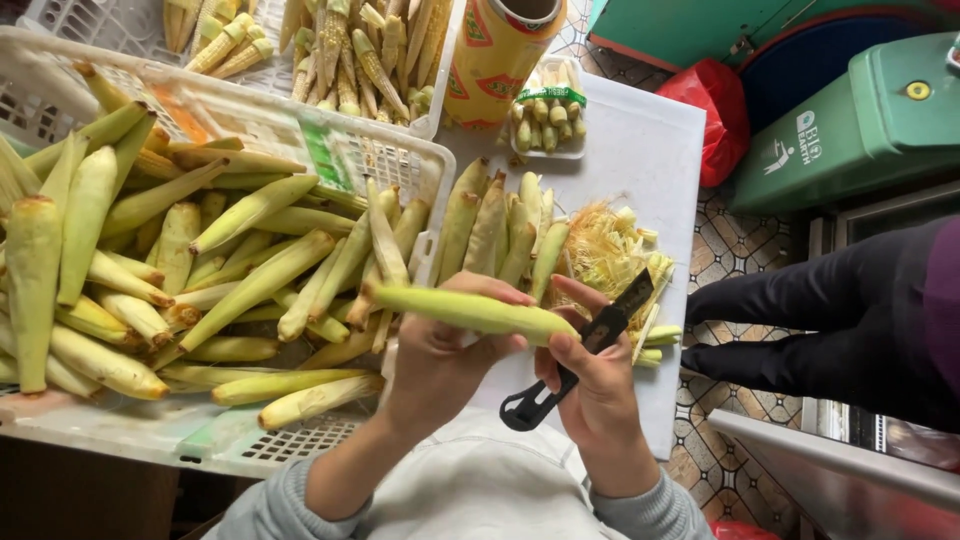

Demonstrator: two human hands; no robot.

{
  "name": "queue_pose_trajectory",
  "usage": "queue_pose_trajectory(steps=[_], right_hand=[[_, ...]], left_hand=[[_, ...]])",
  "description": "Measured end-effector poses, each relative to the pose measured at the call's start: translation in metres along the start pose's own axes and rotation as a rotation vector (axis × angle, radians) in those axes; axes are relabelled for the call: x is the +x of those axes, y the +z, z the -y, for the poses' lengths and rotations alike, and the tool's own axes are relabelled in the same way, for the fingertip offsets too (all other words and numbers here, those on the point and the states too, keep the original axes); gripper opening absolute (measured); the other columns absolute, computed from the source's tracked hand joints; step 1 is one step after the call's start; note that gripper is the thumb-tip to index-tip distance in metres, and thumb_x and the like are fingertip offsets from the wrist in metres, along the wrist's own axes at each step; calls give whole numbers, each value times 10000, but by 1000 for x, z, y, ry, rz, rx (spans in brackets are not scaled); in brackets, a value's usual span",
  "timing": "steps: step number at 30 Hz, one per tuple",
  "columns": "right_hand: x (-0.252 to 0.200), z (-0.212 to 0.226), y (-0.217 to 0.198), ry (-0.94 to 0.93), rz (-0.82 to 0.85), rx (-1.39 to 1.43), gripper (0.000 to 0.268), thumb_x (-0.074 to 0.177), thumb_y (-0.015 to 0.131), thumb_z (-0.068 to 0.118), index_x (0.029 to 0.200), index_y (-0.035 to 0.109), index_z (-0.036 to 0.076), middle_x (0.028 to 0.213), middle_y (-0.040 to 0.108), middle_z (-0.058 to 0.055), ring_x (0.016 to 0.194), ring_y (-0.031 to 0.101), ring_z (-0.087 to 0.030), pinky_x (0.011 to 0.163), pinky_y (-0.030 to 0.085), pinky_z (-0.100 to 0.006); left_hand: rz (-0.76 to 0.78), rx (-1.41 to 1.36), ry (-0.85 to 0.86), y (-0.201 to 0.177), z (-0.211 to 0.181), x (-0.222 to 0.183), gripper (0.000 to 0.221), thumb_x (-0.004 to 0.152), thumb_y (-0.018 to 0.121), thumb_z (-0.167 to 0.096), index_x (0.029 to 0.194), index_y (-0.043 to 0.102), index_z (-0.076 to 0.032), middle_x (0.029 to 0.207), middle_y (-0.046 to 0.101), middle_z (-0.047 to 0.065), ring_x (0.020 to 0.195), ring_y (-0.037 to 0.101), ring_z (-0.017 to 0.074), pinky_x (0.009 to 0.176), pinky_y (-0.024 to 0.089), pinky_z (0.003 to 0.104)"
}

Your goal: The person peels husks from baby corn using a knife to cut the base and their hands to strip the leaves, placing the cleaned corn into baskets.

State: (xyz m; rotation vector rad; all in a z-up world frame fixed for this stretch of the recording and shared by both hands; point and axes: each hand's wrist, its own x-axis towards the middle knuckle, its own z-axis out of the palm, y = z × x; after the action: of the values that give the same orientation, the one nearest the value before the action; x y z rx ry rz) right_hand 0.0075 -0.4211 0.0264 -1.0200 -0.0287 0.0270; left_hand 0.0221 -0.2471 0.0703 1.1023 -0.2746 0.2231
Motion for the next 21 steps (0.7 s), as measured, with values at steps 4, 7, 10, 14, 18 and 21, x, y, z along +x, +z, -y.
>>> queue_pose_trajectory(steps=[4,7,10,14,18,21], right_hand=[[-4,17,21,-11,-30,-32,584,851,841,123,1362,598,-21,894,714,-150,537,631,-164,390,465,-206],[-9,16,19,45,-78,-32,634,819,850,166,1350,581,-52,812,675,-137,487,602,-168,367,437,-204],[-11,19,17,73,-127,-18,633,797,852,160,1339,602,-50,783,621,-111,475,598,-169,363,424,-207],[-17,25,10,59,-138,-28,603,800,854,172,1322,623,-23,793,681,-106,458,567,-138,351,428,-202],[-27,28,5,70,-135,-34,664,782,862,175,1353,590,-29,806,679,-119,447,569,-160,336,402,-219],[-33,31,-3,102,-184,-53,635,772,856,171,1330,619,-18,818,650,-104,451,584,-171,331,382,-221]], left_hand=[[20,-22,9,6,-4,-6,156,916,734,2,1058,675,-23,1090,681,113,1036,705,228,979,633,321],[8,64,23,9,-3,-11,160,907,736,-8,1032,641,-38,1041,670,105,1024,704,229,945,635,325],[-12,18,-21,11,4,-13,165,908,745,-27,1040,646,-47,1054,672,108,953,707,202,891,603,281],[54,-13,-120,20,18,-23,290,885,784,-119,1127,641,-43,1059,693,94,930,709,190,838,594,283],[-24,32,-122,39,9,-33,228,868,734,53,1058,631,-19,1007,735,132,844,777,237,703,648,295],[-32,-69,-135,52,12,-38,224,862,718,87,1039,606,10,984,713,170,548,719,271,530,642,334]])
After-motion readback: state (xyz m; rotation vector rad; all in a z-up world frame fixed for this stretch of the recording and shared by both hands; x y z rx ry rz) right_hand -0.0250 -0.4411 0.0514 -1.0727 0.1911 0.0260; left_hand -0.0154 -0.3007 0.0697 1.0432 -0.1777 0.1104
